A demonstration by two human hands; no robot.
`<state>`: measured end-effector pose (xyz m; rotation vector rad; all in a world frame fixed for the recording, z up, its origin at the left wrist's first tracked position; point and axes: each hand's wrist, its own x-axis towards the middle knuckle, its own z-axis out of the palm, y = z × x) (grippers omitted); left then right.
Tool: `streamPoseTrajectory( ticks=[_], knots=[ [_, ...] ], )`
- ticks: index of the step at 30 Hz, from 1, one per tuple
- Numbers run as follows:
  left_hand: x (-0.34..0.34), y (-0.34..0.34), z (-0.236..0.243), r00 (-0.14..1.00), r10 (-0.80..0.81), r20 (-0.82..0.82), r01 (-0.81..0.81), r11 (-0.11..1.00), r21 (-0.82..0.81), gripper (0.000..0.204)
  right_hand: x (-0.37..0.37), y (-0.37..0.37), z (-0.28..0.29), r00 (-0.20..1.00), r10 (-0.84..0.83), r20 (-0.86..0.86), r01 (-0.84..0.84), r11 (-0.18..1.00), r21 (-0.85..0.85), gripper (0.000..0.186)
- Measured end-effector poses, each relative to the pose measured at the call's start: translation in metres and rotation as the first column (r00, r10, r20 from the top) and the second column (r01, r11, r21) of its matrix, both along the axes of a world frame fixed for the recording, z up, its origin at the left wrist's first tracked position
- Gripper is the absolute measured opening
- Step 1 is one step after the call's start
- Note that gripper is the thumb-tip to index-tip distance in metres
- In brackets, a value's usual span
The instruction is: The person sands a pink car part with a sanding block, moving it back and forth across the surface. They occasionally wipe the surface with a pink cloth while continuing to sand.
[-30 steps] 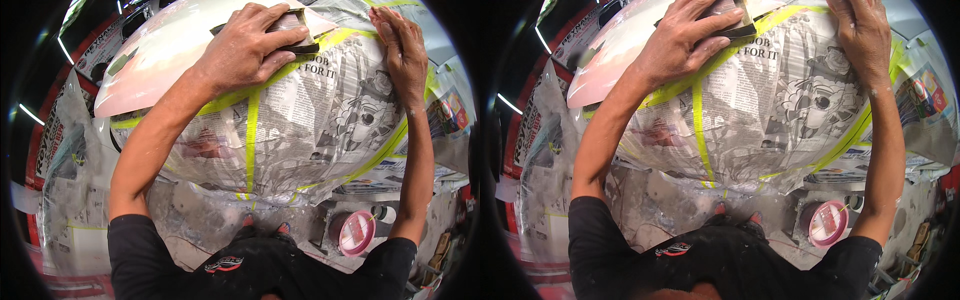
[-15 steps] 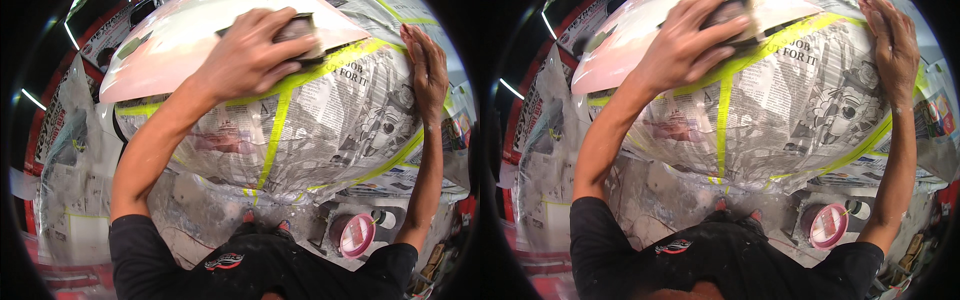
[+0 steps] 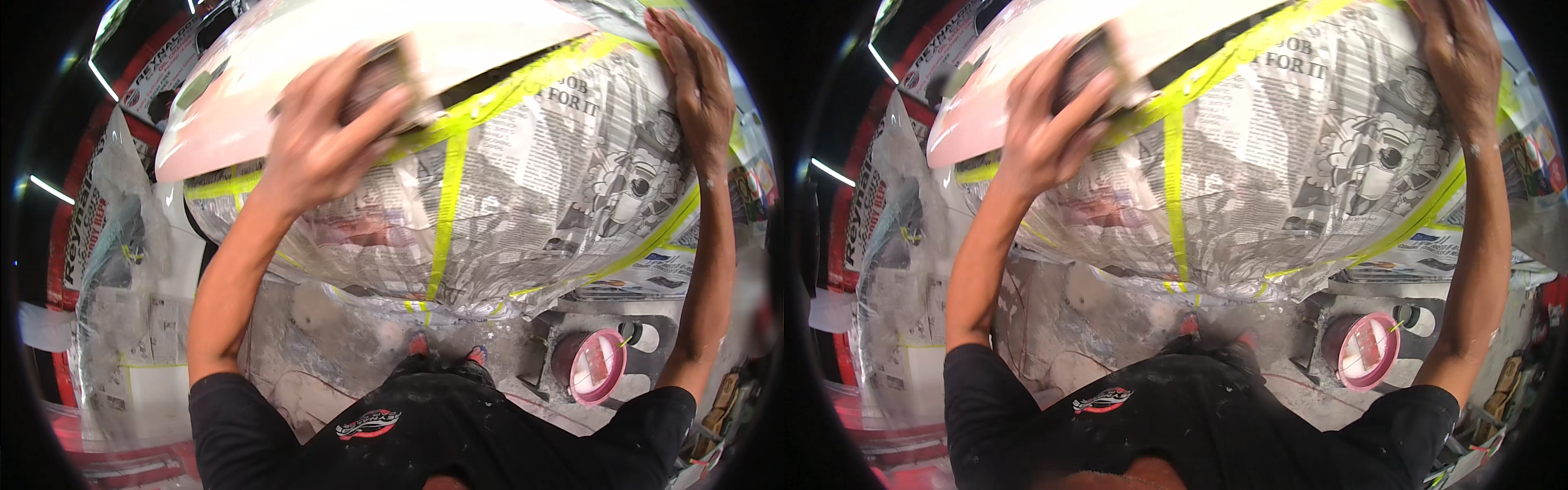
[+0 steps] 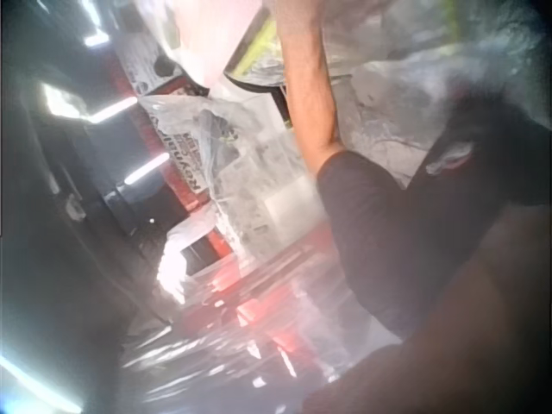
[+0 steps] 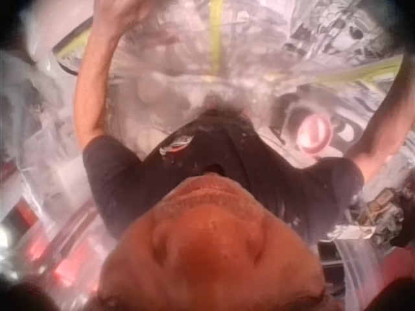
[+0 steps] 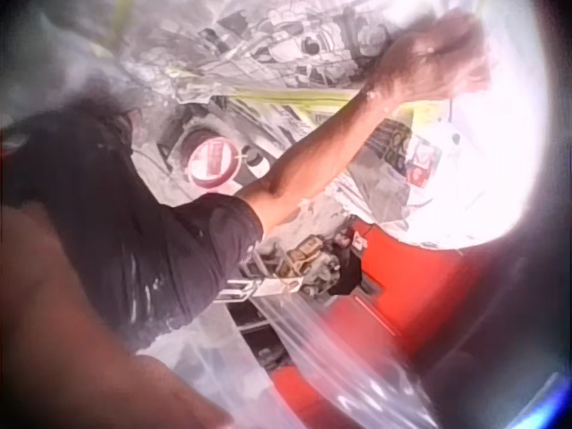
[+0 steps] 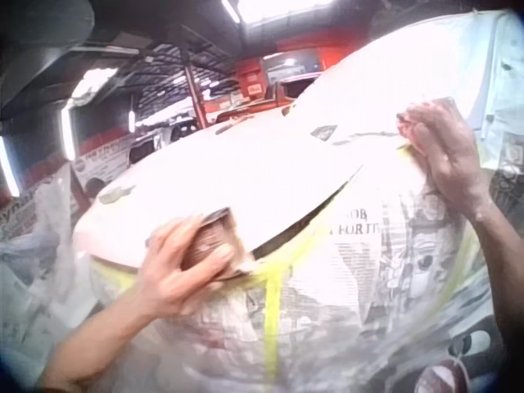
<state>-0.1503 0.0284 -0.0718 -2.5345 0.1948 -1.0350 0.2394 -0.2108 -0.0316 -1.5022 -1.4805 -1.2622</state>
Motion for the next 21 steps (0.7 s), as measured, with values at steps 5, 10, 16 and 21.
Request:
streamPoseTrajectory(
  ticks=[5, 10, 16, 21],
  knots=[
    [0.017, -0.004, 0.015, 1.0, -0.015, -0.027, 0.015, 1.0, 0.015, 0.055, -0.051, 0.006, 0.014, 0.997, 0.079, 0.013, -0.079, 0.994, 0.072, 0.014],
    [0.101, -0.036, 0.049, 0.993, -0.056, -0.1, 0.046, 0.994, -0.103, 0.049, -0.046, 0.003, 0.011, 0.999, 0.036, -0.041, -0.033, 0.998, 0.059, 0.014],
    [0.021, -0.02, 0.016, 0.998, 0.027, -0.058, -0.03, 0.998, -0.051, 0.047, -0.027, 0.006, 0.012, 0.998, 0.069, -0.006, -0.069, 0.994, 0.082, 0.015],
    [0.128, -0.03, 0.07, 0.987, -0.072, -0.144, 0.023, 0.948, -0.318, 0.04, -0.046, -0.003, 0.017, 0.994, 0.046, -0.097, -0.045, 0.999, 0.016, 0.013]
  ],
)
